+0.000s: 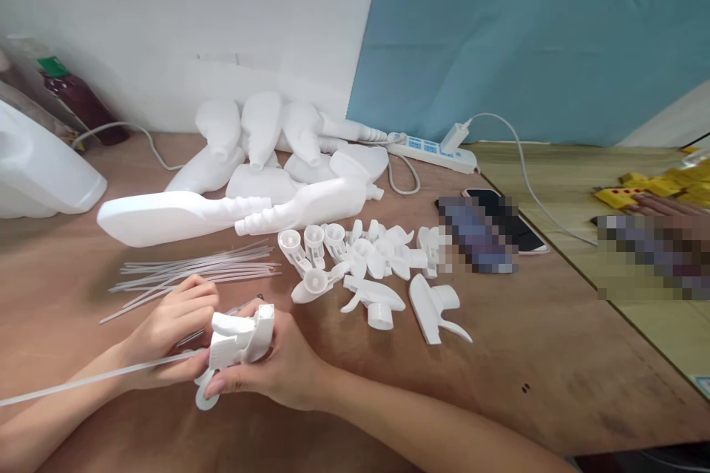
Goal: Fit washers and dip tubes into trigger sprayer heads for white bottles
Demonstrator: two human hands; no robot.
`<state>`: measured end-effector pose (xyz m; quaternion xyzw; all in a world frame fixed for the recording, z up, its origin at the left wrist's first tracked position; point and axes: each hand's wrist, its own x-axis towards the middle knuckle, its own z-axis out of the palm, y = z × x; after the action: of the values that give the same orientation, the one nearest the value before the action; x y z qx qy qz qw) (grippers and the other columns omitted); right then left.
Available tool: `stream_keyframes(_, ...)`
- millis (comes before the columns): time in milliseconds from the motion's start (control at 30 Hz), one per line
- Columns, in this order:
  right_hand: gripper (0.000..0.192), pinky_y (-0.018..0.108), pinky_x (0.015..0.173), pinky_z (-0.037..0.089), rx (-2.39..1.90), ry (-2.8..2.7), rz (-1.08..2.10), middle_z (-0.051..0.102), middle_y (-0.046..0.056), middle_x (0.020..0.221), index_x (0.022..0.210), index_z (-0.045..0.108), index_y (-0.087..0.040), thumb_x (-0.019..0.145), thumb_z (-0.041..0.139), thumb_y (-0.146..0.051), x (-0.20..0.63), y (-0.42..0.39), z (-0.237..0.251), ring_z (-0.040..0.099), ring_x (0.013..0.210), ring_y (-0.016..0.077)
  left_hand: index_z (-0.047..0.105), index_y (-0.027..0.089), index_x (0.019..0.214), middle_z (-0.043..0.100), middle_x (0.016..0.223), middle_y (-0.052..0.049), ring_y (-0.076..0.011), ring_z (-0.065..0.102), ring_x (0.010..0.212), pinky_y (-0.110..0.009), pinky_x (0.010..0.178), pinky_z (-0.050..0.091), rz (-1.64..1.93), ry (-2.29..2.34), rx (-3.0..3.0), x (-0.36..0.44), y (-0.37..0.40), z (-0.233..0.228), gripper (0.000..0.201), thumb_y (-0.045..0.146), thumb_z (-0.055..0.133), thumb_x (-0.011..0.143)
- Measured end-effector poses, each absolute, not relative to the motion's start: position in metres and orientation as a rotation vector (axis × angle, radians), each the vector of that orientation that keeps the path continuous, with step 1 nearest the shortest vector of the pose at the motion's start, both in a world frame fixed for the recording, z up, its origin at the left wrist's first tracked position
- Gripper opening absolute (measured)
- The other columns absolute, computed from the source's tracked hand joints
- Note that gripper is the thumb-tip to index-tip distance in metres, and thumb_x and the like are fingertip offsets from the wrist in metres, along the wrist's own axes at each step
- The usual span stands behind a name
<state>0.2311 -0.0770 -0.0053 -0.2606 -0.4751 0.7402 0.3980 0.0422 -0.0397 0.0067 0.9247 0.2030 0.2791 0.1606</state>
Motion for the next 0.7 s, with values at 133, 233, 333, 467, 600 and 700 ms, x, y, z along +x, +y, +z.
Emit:
stream_keyframes(133,0.036,0.022,0.06,0.042,-0.719,-1.173,1.818,0.056,-0.003,0.071,0.079,0.049,-0.018,0.056,0.077,-0.012,0.229,-0.078,-0.006,0.052,0.064,0.0093,0.042,0.017,0.061,0.046,0.058,-0.001,-0.0144,0.036,0.062,-0.032,0.061,0.029,0.803,0.568,2.692,0.044,-0.042,0.006,0.02,0.017,0.045,0.081)
stream_keyframes(233,0.037,0.021,0.057,0.043,-0.733,-1.156,1.817,0.055,-0.005,0.067,0.077,0.049,-0.018,0.055,0.078,-0.014,0.229,-0.077,-0.005,0.051,0.061,0.0086,0.043,0.017,0.058,0.048,0.059,-0.002,-0.0141,0.035,0.061,-0.032,0.06,0.029,0.837,0.538,2.712,0.046,-0.045,0.005,0.022,0.015,0.046,0.08)
stream_keyframes(333,0.038,0.02,0.054,0.042,-0.752,-1.182,1.808,0.056,-0.005,0.066,0.077,0.051,-0.018,0.052,0.08,-0.015,0.229,-0.077,-0.003,0.051,0.059,0.0086,0.042,0.017,0.056,0.048,0.06,-0.002,-0.0138,0.035,0.06,-0.032,0.06,0.029,0.84,0.533,2.716,0.045,-0.045,0.004,0.024,0.016,0.047,0.08)
stream_keyframes(467,0.039,0.02,0.055,0.042,-0.804,-1.252,1.748,0.058,-0.004,0.07,0.078,0.053,-0.017,0.05,0.081,-0.014,0.229,-0.076,-0.001,0.051,0.06,0.0082,0.043,0.017,0.058,0.048,0.061,-0.001,-0.0131,0.036,0.059,-0.031,0.06,0.029,0.882,0.517,2.705,0.044,-0.045,0.002,0.021,0.016,0.051,0.078)
stream_keyframes(600,0.035,0.023,0.06,0.044,-0.801,-1.342,1.685,0.061,0.0,0.079,0.081,0.054,-0.018,0.055,0.078,-0.017,0.23,-0.074,0.0,0.055,0.068,0.0107,0.043,0.017,0.059,0.047,0.061,-0.001,-0.0133,0.038,0.06,-0.031,0.061,0.031,0.922,0.634,2.63,0.046,-0.048,0.004,0.02,0.018,0.051,0.078)
stream_keyframes(700,0.034,0.026,0.065,0.047,-0.802,-1.328,1.707,0.065,0.003,0.087,0.083,0.054,-0.019,0.058,0.077,-0.019,0.232,-0.072,-0.001,0.06,0.076,0.0134,0.039,0.017,0.057,0.045,0.059,0.0,-0.0131,0.037,0.06,-0.03,0.06,0.03,0.937,0.753,2.583,0.049,-0.052,0.006,0.024,0.019,0.05,0.078)
